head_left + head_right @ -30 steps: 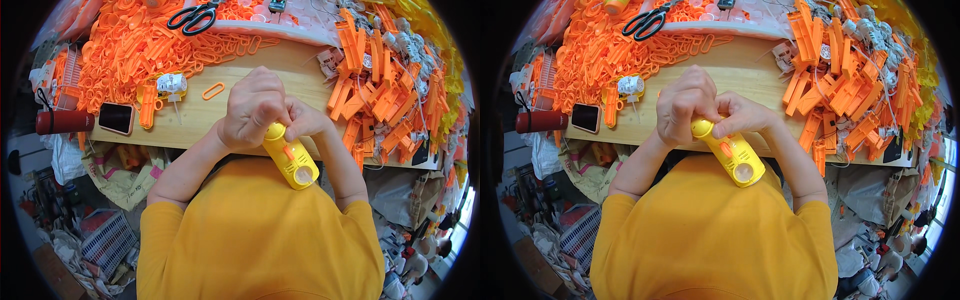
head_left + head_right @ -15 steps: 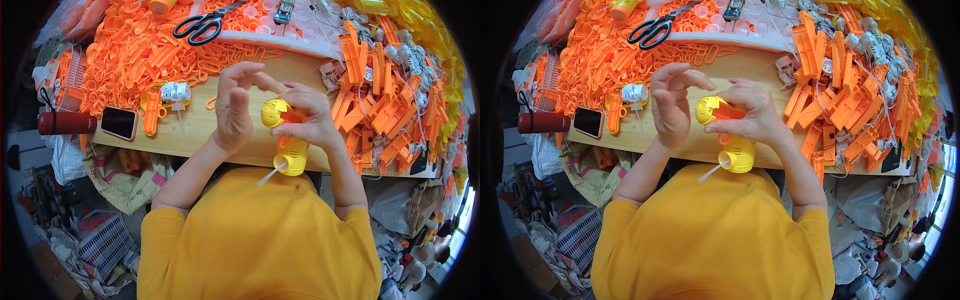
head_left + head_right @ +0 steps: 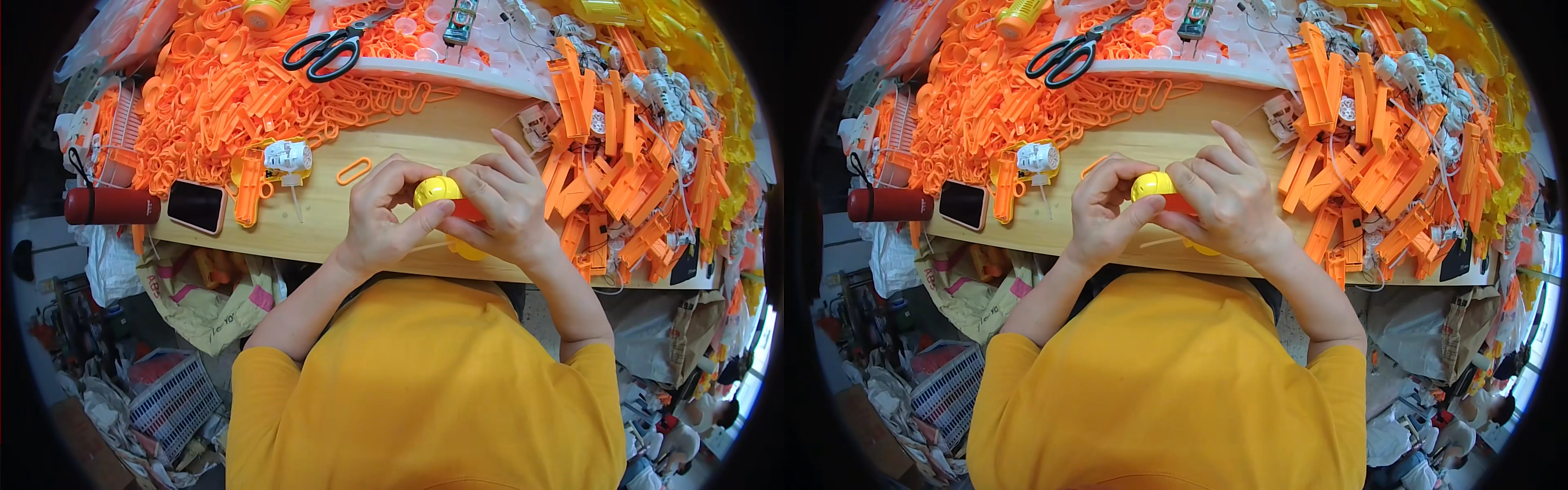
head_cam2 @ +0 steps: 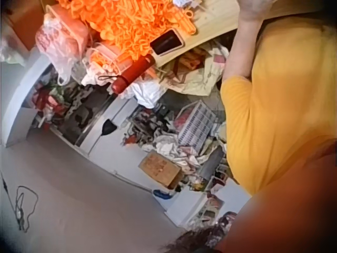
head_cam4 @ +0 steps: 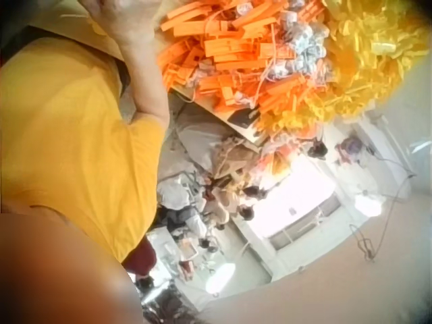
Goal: Assembling plastic toy guns by combining various orange and yellow components on a workbench.
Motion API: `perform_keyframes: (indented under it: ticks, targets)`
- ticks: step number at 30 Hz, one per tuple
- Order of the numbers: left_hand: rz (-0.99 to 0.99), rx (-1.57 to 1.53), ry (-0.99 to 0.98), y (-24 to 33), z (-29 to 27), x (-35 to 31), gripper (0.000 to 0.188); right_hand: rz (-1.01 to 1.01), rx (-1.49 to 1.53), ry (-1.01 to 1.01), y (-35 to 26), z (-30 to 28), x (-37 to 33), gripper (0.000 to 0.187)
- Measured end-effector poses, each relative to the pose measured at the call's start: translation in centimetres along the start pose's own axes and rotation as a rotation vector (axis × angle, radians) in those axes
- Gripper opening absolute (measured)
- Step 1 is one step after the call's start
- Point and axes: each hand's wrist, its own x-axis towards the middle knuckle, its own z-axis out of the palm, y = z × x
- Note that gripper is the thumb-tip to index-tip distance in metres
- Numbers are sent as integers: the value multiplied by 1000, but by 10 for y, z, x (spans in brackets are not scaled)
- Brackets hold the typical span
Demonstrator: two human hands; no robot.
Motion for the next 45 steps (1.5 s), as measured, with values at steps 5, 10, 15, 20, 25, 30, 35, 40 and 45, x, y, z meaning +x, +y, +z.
perform_keyframes:
  ticks: [5, 10, 15, 20, 25, 30, 35, 40, 45]
  targets:
    - [-178, -236, 79, -5, 8, -2, 23, 4, 53, -36, 0, 2, 2, 37]
    - [-495, -158, -96, -13, -11, 12, 25, 257, 278, -115, 3, 18, -1, 33]
    - [-245, 138, 111, 0, -60, 31, 25, 611, 606, -114, 12, 34, -2, 33]
    - [-27, 561, 595, -10, -178, 79, 14, 736, 729, -199, 15, 40, -10, 24]
    - [76, 982, 815, -21, -295, 125, 20, 716, 700, -213, 18, 46, -15, 26]
    - [-139, 1147, 757, -19, -395, 136, 25, 822, 753, -156, 15, 49, -20, 29]
    - [-590, 1193, 471, 7, -384, 142, 27, 898, 793, -143, 20, 54, -21, 28]
    - [-344, 1452, 532, -9, -384, 125, 26, 877, 781, -166, 19, 58, -14, 28]
    - [-476, 1480, 393, -4, -380, 127, 21, 860, 766, -159, 17, 60, -15, 28]
